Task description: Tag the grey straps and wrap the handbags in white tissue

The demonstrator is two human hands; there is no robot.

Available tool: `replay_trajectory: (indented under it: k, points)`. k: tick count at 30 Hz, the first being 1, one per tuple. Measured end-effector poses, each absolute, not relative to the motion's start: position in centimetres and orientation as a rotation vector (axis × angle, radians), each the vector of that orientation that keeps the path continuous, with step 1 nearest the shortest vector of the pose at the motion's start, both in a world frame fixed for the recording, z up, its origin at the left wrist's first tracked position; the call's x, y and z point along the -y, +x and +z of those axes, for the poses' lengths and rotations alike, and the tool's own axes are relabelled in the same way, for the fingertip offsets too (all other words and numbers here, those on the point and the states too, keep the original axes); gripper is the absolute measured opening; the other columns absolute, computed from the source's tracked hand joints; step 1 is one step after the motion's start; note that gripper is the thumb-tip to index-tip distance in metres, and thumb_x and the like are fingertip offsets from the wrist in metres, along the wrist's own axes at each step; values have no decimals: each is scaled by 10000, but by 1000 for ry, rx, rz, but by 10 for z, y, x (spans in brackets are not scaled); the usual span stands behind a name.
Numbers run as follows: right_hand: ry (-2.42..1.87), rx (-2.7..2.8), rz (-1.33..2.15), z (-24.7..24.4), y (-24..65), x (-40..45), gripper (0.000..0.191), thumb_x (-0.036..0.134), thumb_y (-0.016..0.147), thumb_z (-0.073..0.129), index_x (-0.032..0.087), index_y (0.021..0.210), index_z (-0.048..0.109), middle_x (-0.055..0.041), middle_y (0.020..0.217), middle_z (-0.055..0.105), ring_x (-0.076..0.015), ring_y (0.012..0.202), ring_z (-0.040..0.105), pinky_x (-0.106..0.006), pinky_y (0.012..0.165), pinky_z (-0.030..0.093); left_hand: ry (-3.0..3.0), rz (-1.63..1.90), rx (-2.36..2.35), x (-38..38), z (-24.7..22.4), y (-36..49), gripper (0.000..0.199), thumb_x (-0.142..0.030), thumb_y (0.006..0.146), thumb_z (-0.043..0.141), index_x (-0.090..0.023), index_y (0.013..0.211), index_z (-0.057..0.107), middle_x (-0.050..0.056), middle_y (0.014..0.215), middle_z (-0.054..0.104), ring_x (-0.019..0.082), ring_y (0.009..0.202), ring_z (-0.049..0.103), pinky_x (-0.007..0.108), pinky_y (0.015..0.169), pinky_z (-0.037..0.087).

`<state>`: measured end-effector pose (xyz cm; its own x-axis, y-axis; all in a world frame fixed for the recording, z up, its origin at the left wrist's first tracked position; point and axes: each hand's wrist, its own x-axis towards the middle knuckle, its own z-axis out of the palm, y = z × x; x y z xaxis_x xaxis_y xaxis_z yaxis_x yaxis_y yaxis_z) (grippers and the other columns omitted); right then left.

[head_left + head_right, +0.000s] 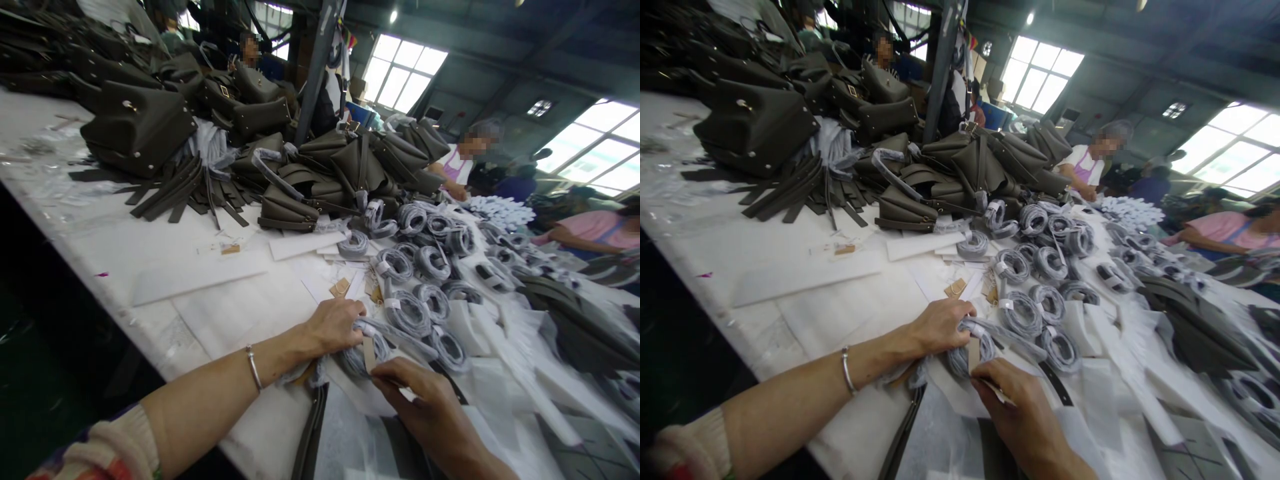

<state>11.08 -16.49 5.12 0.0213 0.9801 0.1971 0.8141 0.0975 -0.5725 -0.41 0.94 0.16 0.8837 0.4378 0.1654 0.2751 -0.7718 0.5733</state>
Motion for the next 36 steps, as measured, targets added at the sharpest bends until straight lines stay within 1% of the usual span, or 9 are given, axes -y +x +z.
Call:
replay_trajectory:
  k: [4, 8, 14, 19, 22, 25, 30, 32, 36]
  points:
    - [-1927, 1691, 508, 69, 115, 153, 93, 288, 873, 661, 246, 804, 708, 37, 668, 702, -130, 581, 666, -183, 533, 499, 2504, 451, -505, -10, 2, -4, 291, -259, 804, 596, -220, 1093, 599, 42, 1073, 701, 233, 996, 651, 336, 895, 522]
    - [-1891, 1874, 318, 72, 115, 146, 126, 232, 898, 588, 232, 819, 685, 14, 680, 683, -137, 569, 641, -217, 529, 482, 2530, 509, -487, -8, 3, -4, 277, -222, 806, 589, -215, 1084, 589, 44, 1057, 695, 230, 1009, 634, 346, 923, 510]
    - [-1811, 2164, -30, 60, 111, 138, 288, 42, 816, 513, 247, 931, 679, -56, 897, 692, -225, 801, 644, -347, 716, 511, 2549, 558, -475, -5, 5, -4, 248, -207, 817, 590, -205, 1064, 583, 53, 1032, 695, 224, 1003, 632, 341, 945, 498]
    - [-1909, 2085, -72, 51, 126, 111, 143, 88, 795, 592, 224, 806, 633, -97, 1128, 655, -258, 1001, 621, -412, 860, 489, 2515, 571, -529, -3, 7, -5, 326, -229, 842, 577, -194, 1164, 532, 74, 1064, 688, 236, 1011, 633, 360, 927, 513]
    - [-2066, 2122, 132, 40, 134, 99, 155, 60, 740, 577, 209, 777, 550, -72, 930, 658, -211, 823, 629, -324, 720, 492, 2509, 556, -517, -3, 7, -7, 342, -222, 819, 585, -186, 1156, 538, 78, 1026, 687, 249, 988, 633, 372, 914, 513]
    - [-2019, 2170, 74, 31, 137, 98, 150, 63, 778, 533, 209, 798, 504, -40, 807, 620, -184, 720, 596, -286, 651, 460, 2378, 523, -499, -8, 10, -9, 386, -210, 755, 627, -210, 1134, 555, 55, 1041, 680, 247, 1003, 622, 358, 915, 495]
    - [-1684, 2208, -154, 36, 137, 108, 104, 134, 926, 478, 208, 979, 530, -70, 890, 658, -203, 807, 641, -310, 711, 512, 2035, 468, -623, -23, 21, -14, 194, -294, 885, 465, -193, 988, 593, 36, 878, 665, 204, 812, 623, 325, 797, 482]
    - [-1607, 2224, -214, 43, 137, 111, 177, 143, 944, 480, 204, 1103, 528, -102, 995, 681, -223, 911, 668, -335, 780, 540, 1941, 441, -648, -27, 22, -14, 265, -339, 931, 403, -165, 942, 602, 58, 856, 656, 212, 805, 615, 344, 811, 471]
    - [-1530, 2219, -325, 52, 137, 115, 345, 153, 941, 501, 188, 1284, 489, -115, 1034, 702, -234, 932, 691, -355, 799, 570, 1725, 320, -549, -28, 14, -11, 394, -490, 926, 470, -132, 933, 634, 76, 864, 673, 228, 896, 617, 333, 848, 481]
